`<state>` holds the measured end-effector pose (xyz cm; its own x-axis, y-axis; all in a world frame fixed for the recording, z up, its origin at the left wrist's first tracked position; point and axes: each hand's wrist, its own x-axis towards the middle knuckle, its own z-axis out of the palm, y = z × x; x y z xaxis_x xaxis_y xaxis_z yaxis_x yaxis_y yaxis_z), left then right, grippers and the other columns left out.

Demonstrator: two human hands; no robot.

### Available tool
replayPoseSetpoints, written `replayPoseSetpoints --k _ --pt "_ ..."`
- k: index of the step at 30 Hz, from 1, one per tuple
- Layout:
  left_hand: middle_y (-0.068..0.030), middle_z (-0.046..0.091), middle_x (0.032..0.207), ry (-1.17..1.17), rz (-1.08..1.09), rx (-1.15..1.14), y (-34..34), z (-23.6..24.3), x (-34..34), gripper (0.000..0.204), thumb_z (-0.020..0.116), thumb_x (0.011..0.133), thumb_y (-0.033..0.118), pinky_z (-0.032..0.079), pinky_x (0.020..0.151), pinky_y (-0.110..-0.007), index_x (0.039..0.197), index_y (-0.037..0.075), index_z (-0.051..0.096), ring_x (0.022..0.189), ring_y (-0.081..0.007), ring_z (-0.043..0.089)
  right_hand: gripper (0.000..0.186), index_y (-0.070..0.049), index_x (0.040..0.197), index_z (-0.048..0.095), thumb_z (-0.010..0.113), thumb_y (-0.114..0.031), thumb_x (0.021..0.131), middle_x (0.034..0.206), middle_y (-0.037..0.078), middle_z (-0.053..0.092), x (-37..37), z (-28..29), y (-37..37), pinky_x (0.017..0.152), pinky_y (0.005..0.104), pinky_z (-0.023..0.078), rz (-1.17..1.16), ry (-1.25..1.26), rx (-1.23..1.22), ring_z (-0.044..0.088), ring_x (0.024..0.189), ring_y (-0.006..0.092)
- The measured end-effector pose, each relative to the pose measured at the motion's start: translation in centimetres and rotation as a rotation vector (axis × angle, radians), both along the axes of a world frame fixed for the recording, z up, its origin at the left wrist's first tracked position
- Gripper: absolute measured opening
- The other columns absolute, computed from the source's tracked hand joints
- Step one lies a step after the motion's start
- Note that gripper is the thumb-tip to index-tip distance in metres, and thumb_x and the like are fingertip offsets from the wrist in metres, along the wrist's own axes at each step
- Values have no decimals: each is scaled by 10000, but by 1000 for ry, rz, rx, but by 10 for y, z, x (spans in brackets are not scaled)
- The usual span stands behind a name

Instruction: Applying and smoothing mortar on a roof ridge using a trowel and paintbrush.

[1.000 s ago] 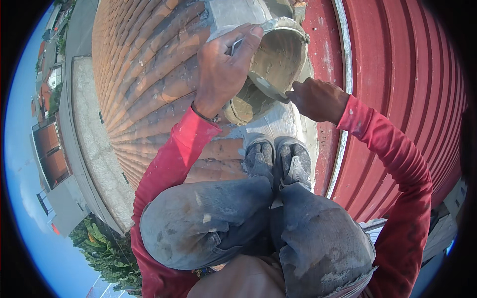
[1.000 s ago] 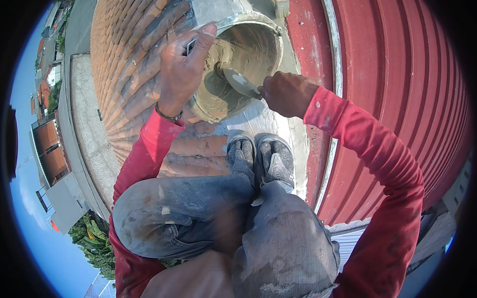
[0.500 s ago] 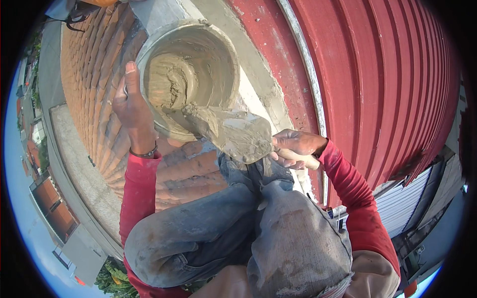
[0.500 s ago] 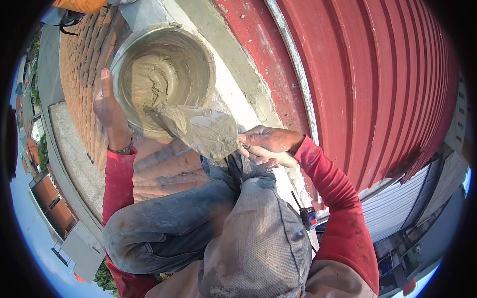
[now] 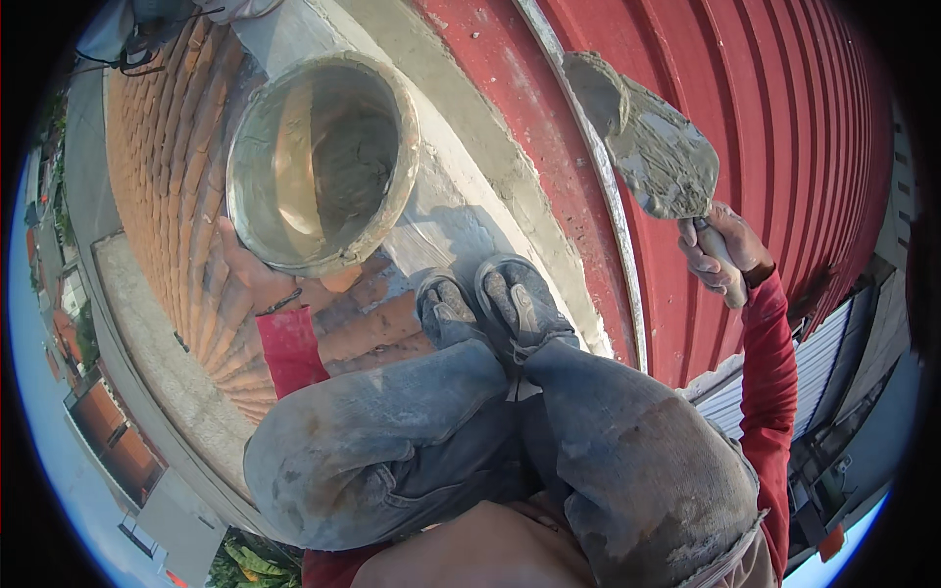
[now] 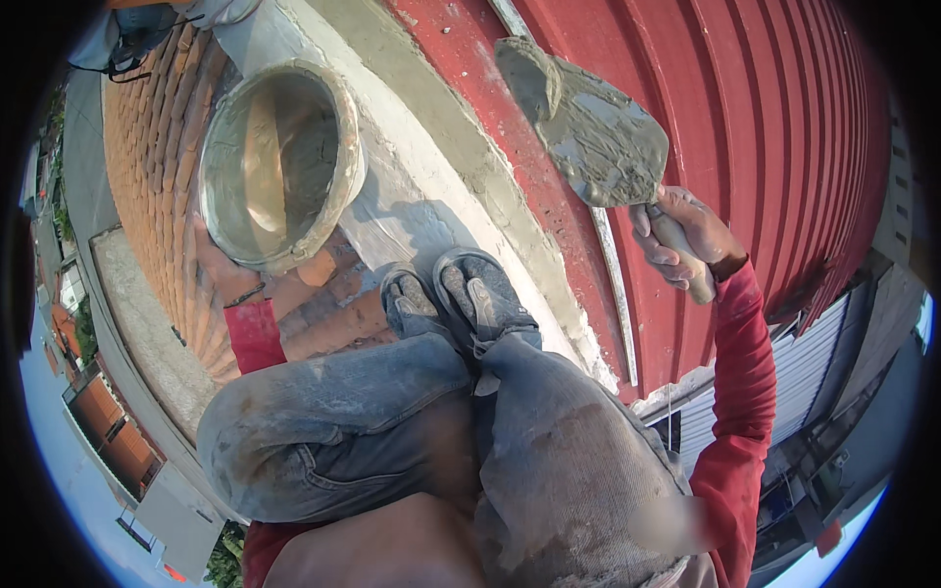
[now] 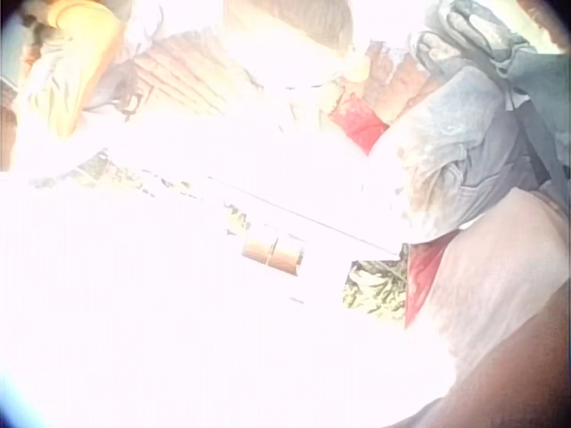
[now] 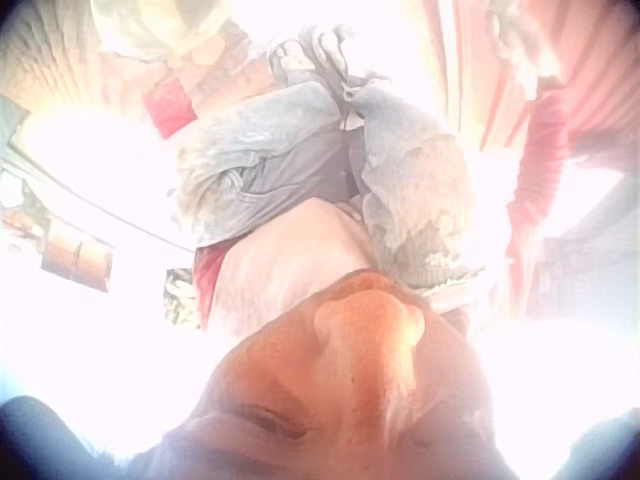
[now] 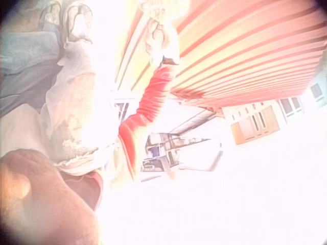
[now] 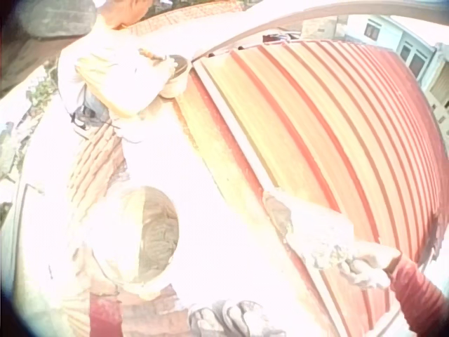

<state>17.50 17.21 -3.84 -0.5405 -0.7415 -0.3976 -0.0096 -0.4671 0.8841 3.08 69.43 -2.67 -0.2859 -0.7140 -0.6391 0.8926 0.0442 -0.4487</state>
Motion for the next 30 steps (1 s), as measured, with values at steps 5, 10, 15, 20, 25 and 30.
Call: replayPoseSetpoints --k 5,10,15,20,25,30 --pt "-111 469 1464 -16 -35 85 19 -5 16 593 412 1028 444 344 1112 -388 1452 29 417 1320 -282 460 475 -42 878 462 281 -436 1072 515 46 429 -24 43 13 238 223 351 27 -10 73 386 303 89" --pt "-137 430 1474 -67 -68 -19 -6 -30 36 670 434 1015 484 372 1104 -418 1479 9 347 1316 -323 459 476 -33 917 460 298 -456 1062 516 52 461 -57 53 -12 242 255 419 98 -35 -8 445 301 104" --pt "-139 396 1507 44 161 210 19 -29 41 634 320 1045 490 387 1093 -423 1486 35 352 1330 -288 454 512 -93 908 456 296 -562 1035 513 6 417 -84 44 -63 234 206 373 95 142 104 407 294 69" --pt "-138 383 1503 -15 251 92 38 -60 63 607 336 1049 461 389 1089 -441 1503 59 318 1347 -296 432 549 -98 909 470 315 -615 1011 536 -20 418 -110 34 -104 235 207 372 35 240 73 402 294 56" --pt "-157 456 1420 -462 -294 -381 86 -172 196 460 490 1022 260 396 1051 -407 1382 -18 421 1296 -254 464 289 -119 914 482 586 -377 989 576 -40 446 -142 33 -139 299 196 388 127 378 108 428 338 48" --pt "-210 596 1262 -829 -662 -237 172 -118 146 344 526 972 122 385 1027 -426 1275 -41 537 1168 -346 546 181 -132 891 497 654 -203 945 592 -51 446 -154 5 -151 368 221 382 152 463 308 423 395 46"
